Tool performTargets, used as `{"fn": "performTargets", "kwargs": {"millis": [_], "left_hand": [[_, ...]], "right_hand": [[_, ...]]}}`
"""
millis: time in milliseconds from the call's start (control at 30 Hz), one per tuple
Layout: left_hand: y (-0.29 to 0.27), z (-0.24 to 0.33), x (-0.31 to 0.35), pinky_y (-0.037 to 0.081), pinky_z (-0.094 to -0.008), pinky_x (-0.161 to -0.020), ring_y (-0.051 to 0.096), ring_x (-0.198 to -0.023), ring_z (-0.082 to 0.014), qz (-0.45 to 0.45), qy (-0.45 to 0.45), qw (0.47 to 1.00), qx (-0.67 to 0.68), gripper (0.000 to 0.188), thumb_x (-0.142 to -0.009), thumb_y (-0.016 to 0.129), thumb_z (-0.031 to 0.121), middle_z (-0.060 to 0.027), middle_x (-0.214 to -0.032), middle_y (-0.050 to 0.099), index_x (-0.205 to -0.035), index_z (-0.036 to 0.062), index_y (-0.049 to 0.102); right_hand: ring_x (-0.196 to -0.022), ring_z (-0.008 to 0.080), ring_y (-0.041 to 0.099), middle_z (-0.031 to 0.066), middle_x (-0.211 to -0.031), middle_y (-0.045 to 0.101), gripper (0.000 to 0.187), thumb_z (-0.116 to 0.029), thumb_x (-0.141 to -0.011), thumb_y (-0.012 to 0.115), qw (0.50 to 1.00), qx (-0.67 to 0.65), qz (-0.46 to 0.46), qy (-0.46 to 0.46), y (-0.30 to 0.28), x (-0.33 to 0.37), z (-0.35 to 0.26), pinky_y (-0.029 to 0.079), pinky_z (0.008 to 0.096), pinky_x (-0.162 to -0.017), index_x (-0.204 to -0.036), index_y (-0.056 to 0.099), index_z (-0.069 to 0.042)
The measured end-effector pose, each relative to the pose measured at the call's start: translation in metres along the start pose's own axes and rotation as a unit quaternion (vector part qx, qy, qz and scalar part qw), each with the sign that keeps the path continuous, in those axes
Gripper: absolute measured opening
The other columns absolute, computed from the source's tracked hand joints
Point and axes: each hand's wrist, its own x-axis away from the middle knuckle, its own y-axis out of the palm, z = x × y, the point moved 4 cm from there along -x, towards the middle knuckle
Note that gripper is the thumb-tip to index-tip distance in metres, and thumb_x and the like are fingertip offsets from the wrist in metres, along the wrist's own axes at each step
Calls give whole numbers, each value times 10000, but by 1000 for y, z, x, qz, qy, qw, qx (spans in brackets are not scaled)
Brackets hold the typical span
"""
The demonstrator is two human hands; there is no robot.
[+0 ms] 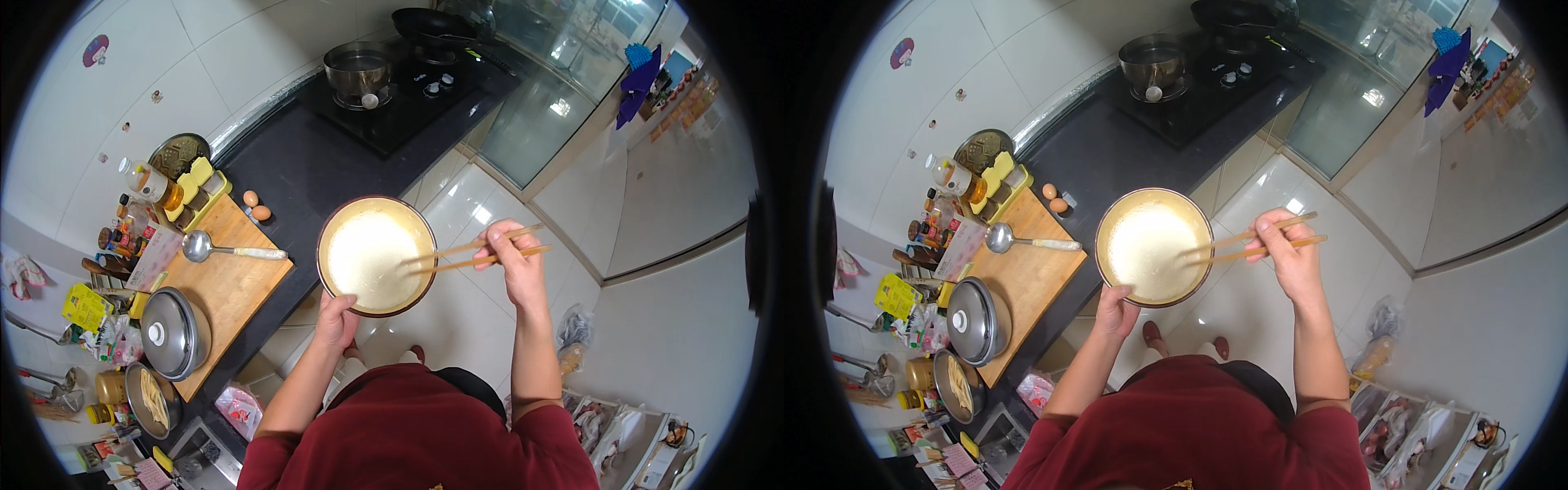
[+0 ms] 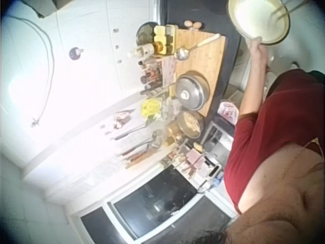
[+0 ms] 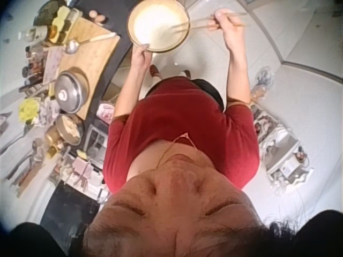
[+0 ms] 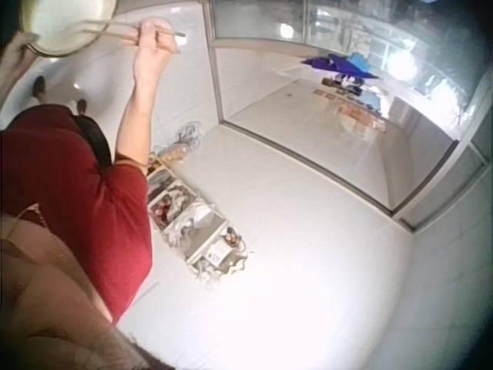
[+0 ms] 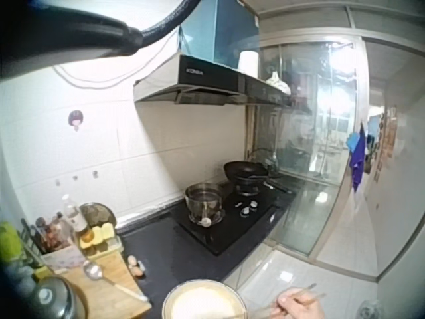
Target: The person retrieves a yellow bowl and adds a white powder from a container under a table. They then open a refrigerator, take out two eggs, and place them on the counter. Finally, they add water to the bowl and mix the ingredients with chopsticks to form a batter.
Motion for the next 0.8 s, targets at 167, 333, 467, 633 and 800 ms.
{"fn": "performTargets", "kwargs": {"millis": [167, 333, 467, 633, 800], "left_hand": [[3, -11, -5, 345, -424, -1080, 444, -1266, -264, 28, -11, 999, -32, 681, -747, 548, 30, -112, -1372, 451, -1392, 48, 333], [-8, -14, -1, 382, -441, -1049, 469, -1242, -274, 51, -62, 997, 4, 648, -763, 563, 105, -124, -1354, 473, -1373, 32, 358], [-11, -29, -1, 386, -446, -1045, 474, -1240, -280, 40, -96, 994, 28, 642, -766, 568, 160, -129, -1350, 483, -1363, 22, 378], [-6, -16, -6, 359, -446, -1068, 455, -1262, -277, 26, -56, 997, 38, 652, -746, 577, 153, -127, -1347, 489, -1356, 19, 392], [-7, -2, -7, 370, -423, -1063, 467, -1248, -265, 31, 3, 999, 12, 650, -751, 557, 23, -119, -1336, 489, -1371, 32, 360]], "right_hand": [[-643, 146, 628, 82, -740, 633, 201, -172, -963, 535, 999, 11, 21, -41, 23, 0, 16, 547, 271, -599, -906, 612, 6], [-673, 137, 628, 73, -780, 632, 200, -179, -950, 560, 997, 41, -55, 41, 6, -1, 14, 546, 261, -597, -908, 618, 8], [-681, 142, 631, 77, -792, 634, 180, -154, -954, 551, 998, 19, 52, -36, 7, -9, 31, 547, 267, -611, -913, 619, 7], [-684, 161, 640, 94, -772, 643, 182, -158, -950, 553, 993, -52, -77, 71, 36, -1, 29, 550, 293, -615, -908, 623, 4], [-658, 150, 627, 94, -790, 636, 182, -162, -949, 550, 999, 3, 43, 11, -2, -13, 23, 549, 286, -605, -900, 615, 1]]}}
